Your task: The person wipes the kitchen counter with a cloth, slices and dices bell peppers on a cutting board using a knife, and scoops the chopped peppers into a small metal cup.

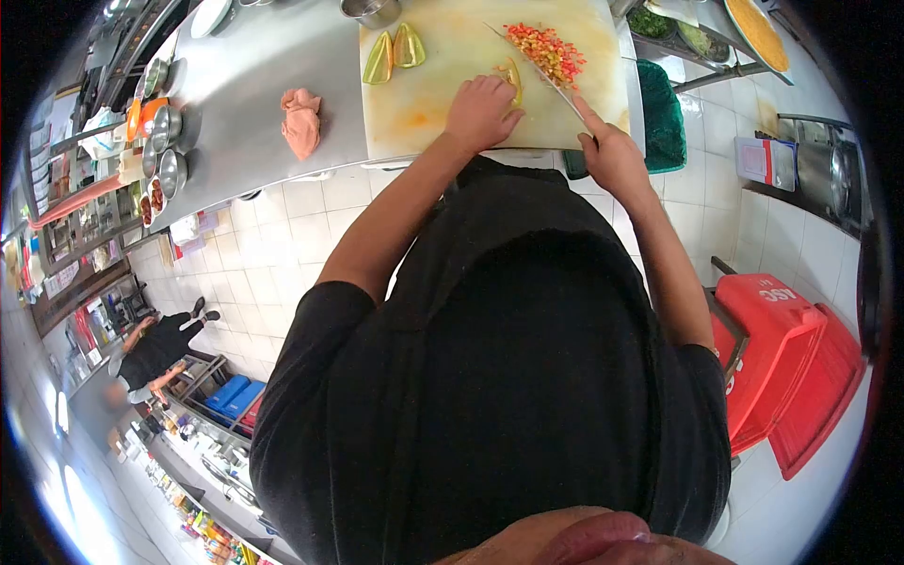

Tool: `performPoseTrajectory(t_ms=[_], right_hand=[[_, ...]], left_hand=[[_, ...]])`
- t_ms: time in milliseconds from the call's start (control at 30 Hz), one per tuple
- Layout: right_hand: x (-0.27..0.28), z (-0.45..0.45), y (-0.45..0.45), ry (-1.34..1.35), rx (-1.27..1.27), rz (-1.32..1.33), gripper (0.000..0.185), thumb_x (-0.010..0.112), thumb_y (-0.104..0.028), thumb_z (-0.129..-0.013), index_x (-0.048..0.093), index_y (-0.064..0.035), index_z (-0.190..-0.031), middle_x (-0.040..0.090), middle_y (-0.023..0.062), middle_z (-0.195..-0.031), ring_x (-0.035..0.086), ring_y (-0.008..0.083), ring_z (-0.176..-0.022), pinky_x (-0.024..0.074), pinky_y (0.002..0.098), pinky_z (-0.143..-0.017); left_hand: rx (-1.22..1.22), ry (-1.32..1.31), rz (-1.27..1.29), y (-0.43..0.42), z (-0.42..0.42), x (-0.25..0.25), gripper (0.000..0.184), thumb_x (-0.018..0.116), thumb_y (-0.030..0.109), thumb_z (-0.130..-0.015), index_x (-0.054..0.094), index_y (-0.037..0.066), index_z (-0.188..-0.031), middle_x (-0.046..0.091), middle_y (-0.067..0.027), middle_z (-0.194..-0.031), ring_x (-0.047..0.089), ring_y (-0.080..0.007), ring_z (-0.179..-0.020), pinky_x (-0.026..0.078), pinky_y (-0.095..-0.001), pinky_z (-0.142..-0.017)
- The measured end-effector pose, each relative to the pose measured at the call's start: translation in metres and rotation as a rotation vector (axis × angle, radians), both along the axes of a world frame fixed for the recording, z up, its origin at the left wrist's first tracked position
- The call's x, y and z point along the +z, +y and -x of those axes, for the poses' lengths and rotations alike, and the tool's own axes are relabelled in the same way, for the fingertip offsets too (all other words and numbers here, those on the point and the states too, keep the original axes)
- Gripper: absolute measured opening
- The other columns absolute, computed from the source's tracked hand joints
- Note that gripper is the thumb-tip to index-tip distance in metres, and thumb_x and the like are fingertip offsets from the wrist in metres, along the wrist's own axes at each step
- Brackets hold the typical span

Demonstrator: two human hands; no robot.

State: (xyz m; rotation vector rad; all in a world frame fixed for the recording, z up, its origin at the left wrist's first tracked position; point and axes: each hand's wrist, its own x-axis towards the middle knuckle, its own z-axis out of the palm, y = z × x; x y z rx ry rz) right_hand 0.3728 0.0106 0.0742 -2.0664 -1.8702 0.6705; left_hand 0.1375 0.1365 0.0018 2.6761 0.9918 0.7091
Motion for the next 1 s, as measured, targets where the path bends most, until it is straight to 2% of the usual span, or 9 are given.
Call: performPoseTrajectory(t_ms=[33,133,233,433,533,633,733,967,1000], right_hand=[[-0.005,0.000,-0.001,0.016,-0.003,-0.004,0.065,0.061,-0.018,-0.098,0.040,-0.0305,-0.158,0.069,0.0264,-0.096,0.069,0.0444,-0.092,0.0552,0.0538,-0.084],[-0.015,0.000,-0.004,0.072,-0.008,-0.044,0.064,0.062,-0.018,-0.097,0.042,-0.0282,-0.157,0.069,0.0278,-0.095,0.069,0.0456,-0.092,0.0544,0.0542,-0.085],[-0.015,0.001,-0.008,0.119,-0.039,-0.038,0.064,0.063,-0.017,-0.096,0.043,-0.0261,-0.157,0.070,0.0286,-0.098,0.068,0.0465,-0.094,0.0542,0.0537,-0.085],[-0.013,-0.005,-0.023,0.270,-0.140,-0.083,0.063,0.065,-0.013,-0.095,0.048,-0.0250,-0.154,0.070,0.0296,-0.109,0.068,0.0469,-0.101,0.0542,0.0513,-0.089],[-0.013,-0.008,-0.027,0.314,-0.158,-0.103,0.062,0.065,-0.013,-0.095,0.048,-0.0253,-0.154,0.070,0.0303,-0.111,0.067,0.0472,-0.104,0.0541,0.0511,-0.090],[-0.022,-0.012,-0.027,0.330,-0.146,-0.073,0.062,0.063,-0.013,-0.096,0.047,-0.0260,-0.155,0.069,0.0312,-0.111,0.067,0.0477,-0.104,0.0541,0.0516,-0.090],[-0.026,-0.009,-0.025,0.325,-0.113,-0.015,0.064,0.062,-0.014,-0.097,0.042,-0.0288,-0.157,0.069,0.0317,-0.108,0.068,0.0482,-0.102,0.0542,0.0525,-0.088],[-0.020,0.004,-0.009,0.145,0.020,0.091,0.067,0.054,-0.020,-0.102,0.030,-0.0404,-0.161,0.070,0.0293,-0.099,0.069,0.0466,-0.094,0.0550,0.0533,-0.085],[-0.015,0.008,-0.006,0.103,0.041,0.139,0.066,0.054,-0.019,-0.102,0.031,-0.0394,-0.161,0.070,0.0288,-0.098,0.069,0.0463,-0.093,0.0544,0.0533,-0.085]], left_hand=[[-0.013,0.084,0.014,0.000,-0.007,-0.002,0.032,0.075,0.027,-0.085,0.066,0.010,-0.111,0.067,-0.0126,-0.104,0.064,-0.0344,-0.103,0.052,-0.0475,-0.085],[0.028,0.108,-0.063,0.007,-0.020,-0.015,0.029,0.071,0.025,-0.086,0.066,0.010,-0.111,0.067,-0.0117,-0.098,0.065,-0.0354,-0.098,0.053,-0.0469,-0.085],[0.053,0.140,-0.017,0.015,-0.026,-0.020,0.026,0.070,0.019,-0.085,0.066,0.008,-0.108,0.068,-0.0128,-0.097,0.066,-0.0352,-0.095,0.053,-0.0473,-0.085],[0.069,-0.259,-0.078,0.021,-0.007,0.005,0.011,0.070,0.006,-0.081,0.068,0.005,-0.092,0.070,-0.0151,-0.088,0.068,-0.0348,-0.084,0.056,-0.0463,-0.077],[0.166,-0.321,-0.045,0.015,0.015,0.008,0.009,0.071,0.004,-0.083,0.069,0.004,-0.091,0.070,-0.0143,-0.085,0.068,-0.0322,-0.079,0.057,-0.0417,-0.074],[0.269,-0.347,0.241,-0.003,0.030,0.002,0.009,0.072,0.002,-0.082,0.068,0.004,-0.090,0.068,-0.0134,-0.085,0.067,-0.0328,-0.082,0.056,-0.0432,-0.076],[0.363,-0.300,0.359,-0.010,0.042,-0.012,0.009,0.073,0.006,-0.083,0.068,0.004,-0.090,0.068,-0.0142,-0.085,0.068,-0.0315,-0.081,0.056,-0.0423,-0.074],[0.333,-0.256,0.097,-0.004,0.040,-0.006,0.011,0.075,0.013,-0.085,0.071,0.004,-0.090,0.069,-0.0152,-0.091,0.067,-0.0346,-0.089,0.055,-0.0444,-0.080],[0.309,-0.266,0.084,0.004,0.035,-0.011,0.011,0.075,0.013,-0.084,0.070,0.004,-0.089,0.069,-0.0153,-0.091,0.066,-0.0358,-0.091,0.055,-0.0453,-0.081]])
